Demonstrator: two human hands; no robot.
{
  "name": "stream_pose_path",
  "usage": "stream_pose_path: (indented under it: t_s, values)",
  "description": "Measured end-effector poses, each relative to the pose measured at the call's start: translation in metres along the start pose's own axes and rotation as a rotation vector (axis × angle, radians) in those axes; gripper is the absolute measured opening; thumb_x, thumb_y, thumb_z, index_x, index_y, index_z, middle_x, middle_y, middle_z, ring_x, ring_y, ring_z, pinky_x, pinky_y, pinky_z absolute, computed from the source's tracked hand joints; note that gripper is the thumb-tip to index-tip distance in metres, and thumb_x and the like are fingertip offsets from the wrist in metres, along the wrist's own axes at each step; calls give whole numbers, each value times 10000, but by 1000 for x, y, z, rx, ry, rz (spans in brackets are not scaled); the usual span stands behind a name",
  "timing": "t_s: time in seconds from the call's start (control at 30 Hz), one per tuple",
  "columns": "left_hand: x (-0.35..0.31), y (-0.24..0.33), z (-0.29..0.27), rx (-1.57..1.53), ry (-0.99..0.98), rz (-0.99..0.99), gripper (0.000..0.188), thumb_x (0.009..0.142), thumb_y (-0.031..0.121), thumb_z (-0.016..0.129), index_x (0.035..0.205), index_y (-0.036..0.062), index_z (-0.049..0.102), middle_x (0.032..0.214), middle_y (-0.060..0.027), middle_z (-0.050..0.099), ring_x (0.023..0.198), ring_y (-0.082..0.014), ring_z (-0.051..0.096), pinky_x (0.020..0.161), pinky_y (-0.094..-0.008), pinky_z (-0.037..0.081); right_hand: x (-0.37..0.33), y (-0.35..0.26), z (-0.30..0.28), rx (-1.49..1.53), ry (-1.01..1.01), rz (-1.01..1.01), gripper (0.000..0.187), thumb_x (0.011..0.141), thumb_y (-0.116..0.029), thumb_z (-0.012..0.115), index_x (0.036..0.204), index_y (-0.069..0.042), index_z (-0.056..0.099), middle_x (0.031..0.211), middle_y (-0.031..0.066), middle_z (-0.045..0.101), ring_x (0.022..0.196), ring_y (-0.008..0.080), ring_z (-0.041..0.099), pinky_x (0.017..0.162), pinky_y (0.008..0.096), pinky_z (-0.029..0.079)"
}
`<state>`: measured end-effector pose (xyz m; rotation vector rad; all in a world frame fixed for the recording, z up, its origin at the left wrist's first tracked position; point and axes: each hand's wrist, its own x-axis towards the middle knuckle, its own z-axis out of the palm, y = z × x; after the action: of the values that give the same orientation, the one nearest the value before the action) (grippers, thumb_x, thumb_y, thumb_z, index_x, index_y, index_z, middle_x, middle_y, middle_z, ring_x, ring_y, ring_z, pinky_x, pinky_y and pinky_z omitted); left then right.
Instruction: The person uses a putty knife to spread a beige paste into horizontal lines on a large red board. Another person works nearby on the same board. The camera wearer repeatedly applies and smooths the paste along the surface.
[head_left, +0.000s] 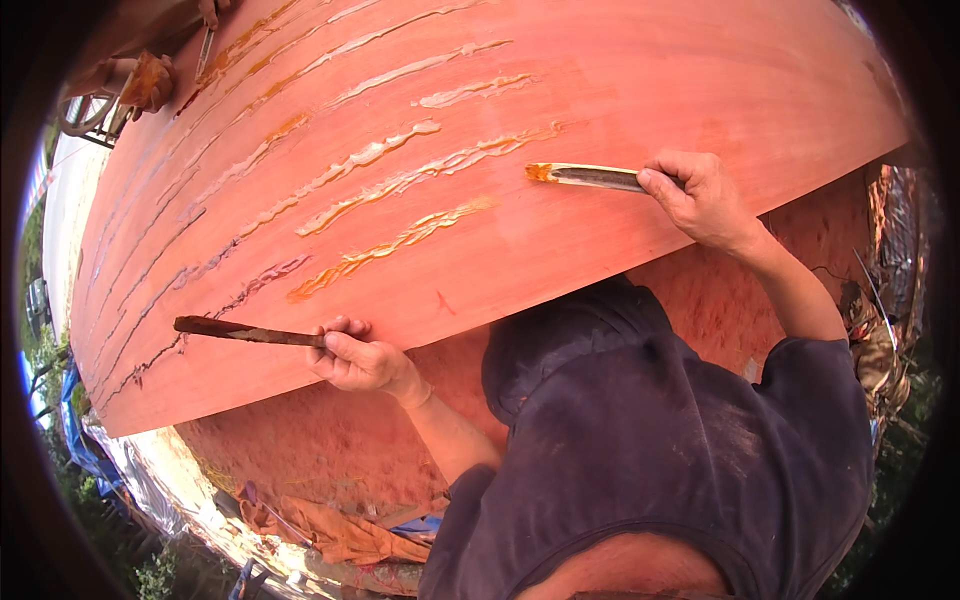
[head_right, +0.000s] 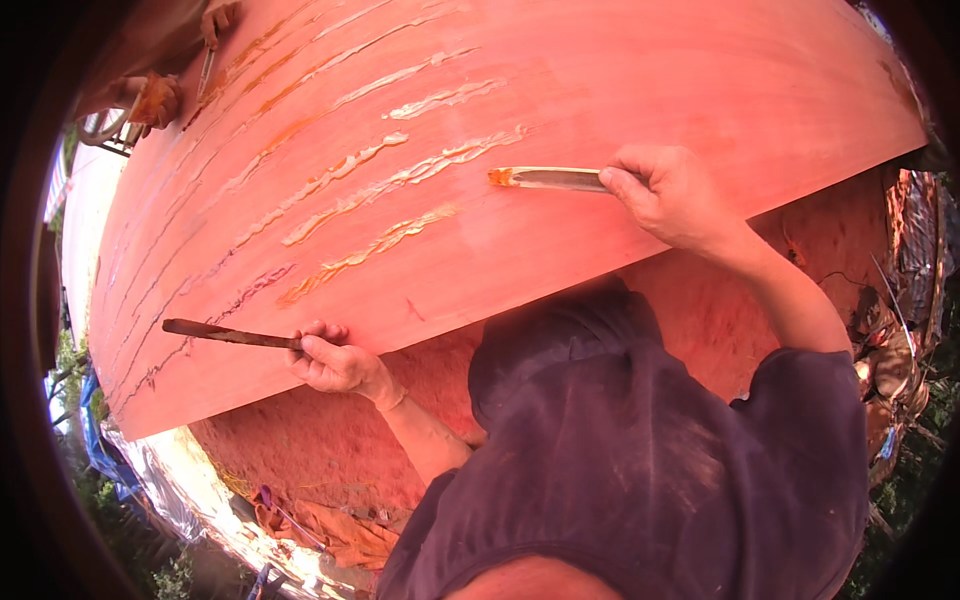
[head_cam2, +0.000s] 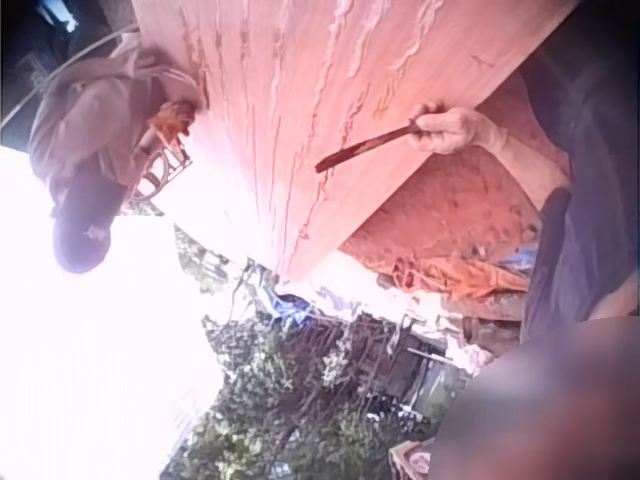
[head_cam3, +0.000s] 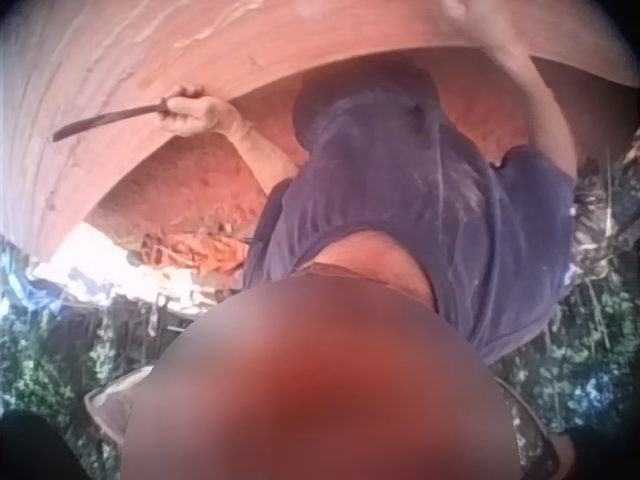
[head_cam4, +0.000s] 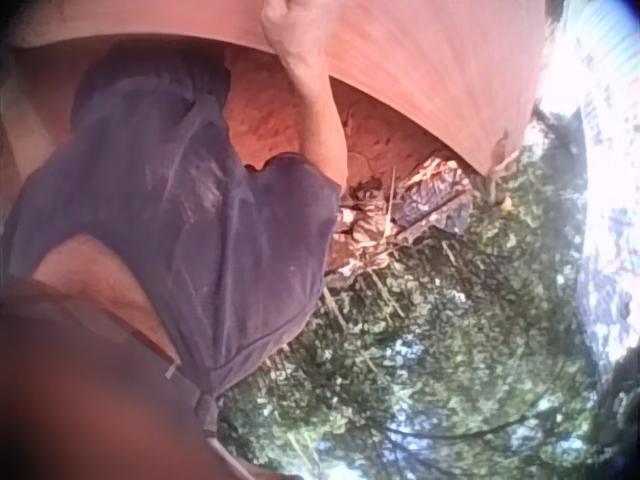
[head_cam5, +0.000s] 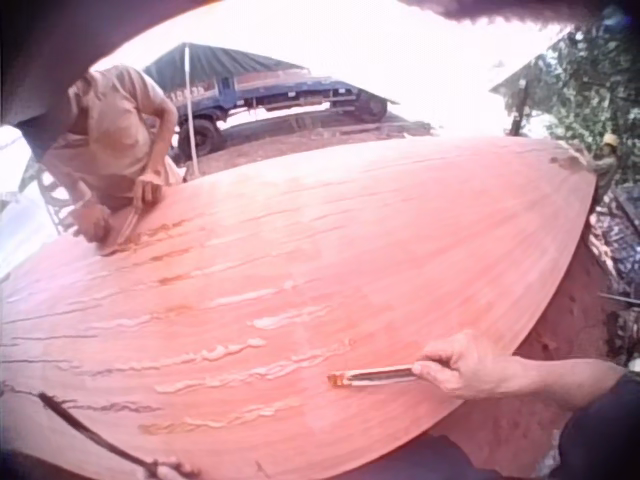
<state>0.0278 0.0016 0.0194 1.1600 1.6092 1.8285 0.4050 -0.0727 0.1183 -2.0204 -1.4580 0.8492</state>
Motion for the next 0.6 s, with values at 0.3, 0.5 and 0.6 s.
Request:
stream_pose_path:
  t_s: [0.3, 0.5, 0.6]
  values:
    - [1, 3, 1, 46, 29, -21, 238, 1065, 212, 472, 1154, 0, 531, 877, -55, 587, 669, -99, 498, 531, -204, 433, -8, 11, 35, 182, -79, 96, 166, 953, -138, 632, 889, 3, 690, 609, 75, 553, 567, 149, 528, 539, 329, 420]
    - [-3, 4, 1, 71, 27, -6, 224, 1065, 208, 475, 1145, 8, 536, 875, -33, 573, 673, -78, 471, 538, -191, 405, -32, 28, -33, 30, 30, 170, 188, 935, -145, 588, 911, 15, 684, 630, 41, 535, 560, 108, 489, 523, 330, 393]
    - [-4, 3, 0, 62, 45, -15, 223, 1065, 208, 479, 1146, 9, 540, 881, -33, 575, 668, -79, 464, 540, -190, 402, -7, 43, -60, 319, 170, 240, 183, 924, -127, 576, 970, 20, 675, 632, -7, 533, 565, 70, 467, 514, 292, 376]
